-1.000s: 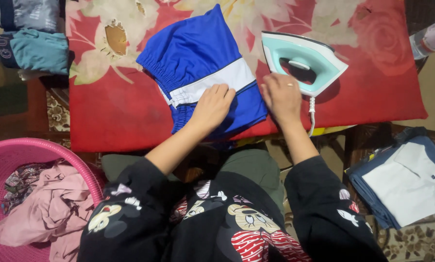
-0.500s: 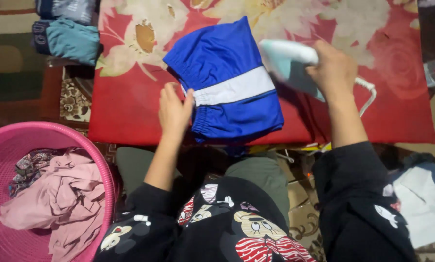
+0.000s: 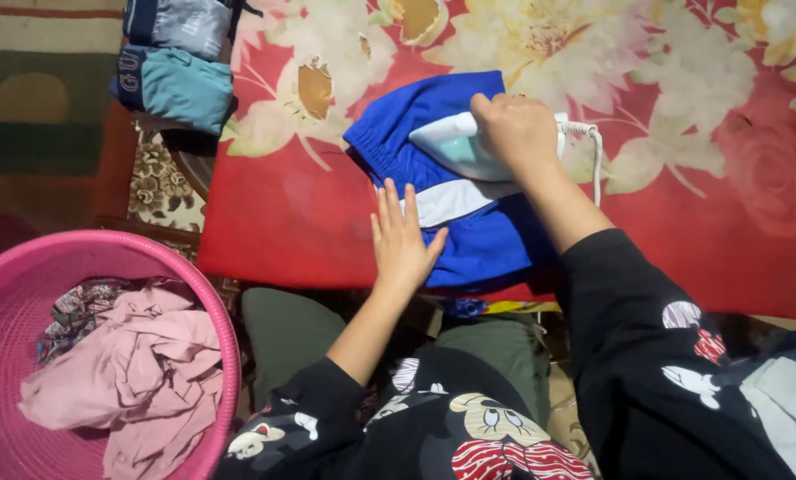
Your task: Ironing various items of clothing on a low table and then folding them.
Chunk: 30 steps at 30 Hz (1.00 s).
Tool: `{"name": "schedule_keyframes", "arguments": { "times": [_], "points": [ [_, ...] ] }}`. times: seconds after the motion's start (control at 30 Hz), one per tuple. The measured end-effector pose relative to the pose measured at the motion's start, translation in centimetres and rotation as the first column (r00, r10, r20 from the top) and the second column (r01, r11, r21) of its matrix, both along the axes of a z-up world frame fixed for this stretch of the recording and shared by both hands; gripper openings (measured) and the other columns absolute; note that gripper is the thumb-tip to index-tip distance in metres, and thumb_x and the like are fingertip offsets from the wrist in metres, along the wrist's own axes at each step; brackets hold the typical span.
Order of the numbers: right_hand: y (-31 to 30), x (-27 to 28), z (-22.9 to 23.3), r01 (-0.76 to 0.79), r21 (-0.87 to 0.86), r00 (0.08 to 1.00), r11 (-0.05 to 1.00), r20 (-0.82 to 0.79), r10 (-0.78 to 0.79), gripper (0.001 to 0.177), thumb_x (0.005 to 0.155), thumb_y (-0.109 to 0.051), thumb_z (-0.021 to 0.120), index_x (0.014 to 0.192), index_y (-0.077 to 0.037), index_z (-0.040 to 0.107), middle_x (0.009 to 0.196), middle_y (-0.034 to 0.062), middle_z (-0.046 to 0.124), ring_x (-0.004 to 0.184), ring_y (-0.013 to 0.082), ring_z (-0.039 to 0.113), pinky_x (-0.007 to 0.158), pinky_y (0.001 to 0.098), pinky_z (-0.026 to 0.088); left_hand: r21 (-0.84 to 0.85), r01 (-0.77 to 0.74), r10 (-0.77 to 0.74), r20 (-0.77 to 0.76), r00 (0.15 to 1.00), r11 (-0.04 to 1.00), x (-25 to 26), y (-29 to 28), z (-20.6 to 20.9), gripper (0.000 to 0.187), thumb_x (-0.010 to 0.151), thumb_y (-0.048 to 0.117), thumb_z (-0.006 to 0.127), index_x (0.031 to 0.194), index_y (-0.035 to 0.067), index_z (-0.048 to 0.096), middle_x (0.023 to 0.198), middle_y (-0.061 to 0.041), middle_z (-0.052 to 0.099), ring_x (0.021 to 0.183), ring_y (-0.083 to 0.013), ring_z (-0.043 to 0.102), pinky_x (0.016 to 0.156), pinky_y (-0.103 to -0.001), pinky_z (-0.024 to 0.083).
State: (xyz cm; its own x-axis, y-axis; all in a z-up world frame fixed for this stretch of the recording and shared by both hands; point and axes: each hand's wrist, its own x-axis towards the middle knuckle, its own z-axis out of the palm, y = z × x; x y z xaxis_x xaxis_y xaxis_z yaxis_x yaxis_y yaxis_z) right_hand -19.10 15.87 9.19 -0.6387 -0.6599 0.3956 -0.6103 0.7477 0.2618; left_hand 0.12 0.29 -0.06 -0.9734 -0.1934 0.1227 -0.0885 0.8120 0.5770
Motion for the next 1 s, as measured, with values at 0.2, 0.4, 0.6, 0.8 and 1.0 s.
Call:
{"name": "schedule_keyframes", "arguments": {
  "times": [0.2, 0.4, 0.6, 0.8, 1.0],
  "points": [
    [-0.2, -4.6, -3.7, 0.148, -0.065, 0.989, 0.987, 0.0, -0.148, 0.009, 0.08, -0.016, 0.069, 0.088, -0.014, 0.064, 0.074, 0.0096, 0.069, 0.066, 0.0289, 0.07, 0.058, 0.0418, 0.055, -0.021, 0.001, 0.0, 0.052, 0.999, 1.0, -0.1, 0.1, 0.5, 0.101, 0.085, 0.052, 0.073, 0.159, 0.001, 0.027, 0.168, -0.028, 0.011, 0.156, -0.0433, 0.013, 0.118, -0.066, 0.024],
    [-2.2, -3.4, 1.1, -0.239, 0.048, 0.957, 0.97, 0.18, 0.227, 0.03, 0.06, -0.026, 0.079, 0.082, -0.013, 0.063, 0.072, 0.007, 0.068, 0.069, 0.0309, 0.07, 0.056, 0.0456, 0.053, -0.022, 0.015, -0.014, 0.044, 0.999, 1.0, -0.1, 0.0, 0.7, 0.101, 0.086, 0.053, 0.072, 0.158, -0.002, 0.027, 0.167, -0.03, 0.011, 0.155, -0.0452, 0.014, 0.117, -0.066, 0.025],
    [-3.6, -3.1, -0.3, -0.114, 0.011, 0.992, 0.993, 0.05, 0.113, 0.02, 0.069, -0.021, 0.075, 0.085, -0.015, 0.064, 0.073, 0.0075, 0.067, 0.066, 0.0283, 0.069, 0.055, 0.0425, 0.054, -0.047, 0.01, -0.008, 0.039, 0.999, 0.999, -0.2, 0.1, 0.6, 0.1, 0.086, 0.054, 0.07, 0.157, -0.003, 0.028, 0.166, -0.031, 0.014, 0.154, -0.046, 0.017, 0.117, -0.065, 0.026],
    [-5.4, -4.3, -3.4, 0.089, -0.087, 0.995, 0.992, -0.035, -0.093, 0.002, 0.084, -0.012, 0.064, 0.085, -0.014, 0.065, 0.071, 0.0115, 0.068, 0.063, 0.0292, 0.07, 0.052, 0.042, 0.054, -0.043, 0.012, -0.011, 0.039, 0.999, 0.999, -0.2, 0.1, 0.7, 0.1, 0.087, 0.054, 0.069, 0.158, -0.003, 0.028, 0.166, -0.031, 0.014, 0.155, -0.0454, 0.017, 0.117, -0.065, 0.026],
    [-6.6, -6.6, -5.9, 0.211, -0.124, 0.977, 0.97, -0.016, -0.214, 0.004, 0.086, -0.012, 0.063, 0.083, -0.012, 0.065, 0.074, 0.013, 0.071, 0.066, 0.0311, 0.072, 0.055, 0.0426, 0.056, -0.038, 0.01, -0.008, 0.05, 0.999, 0.999, -0.2, 0.0, 0.8, 0.1, 0.086, 0.054, 0.07, 0.158, -0.002, 0.028, 0.167, -0.031, 0.014, 0.155, -0.045, 0.017, 0.117, -0.065, 0.026]
  ]
}}
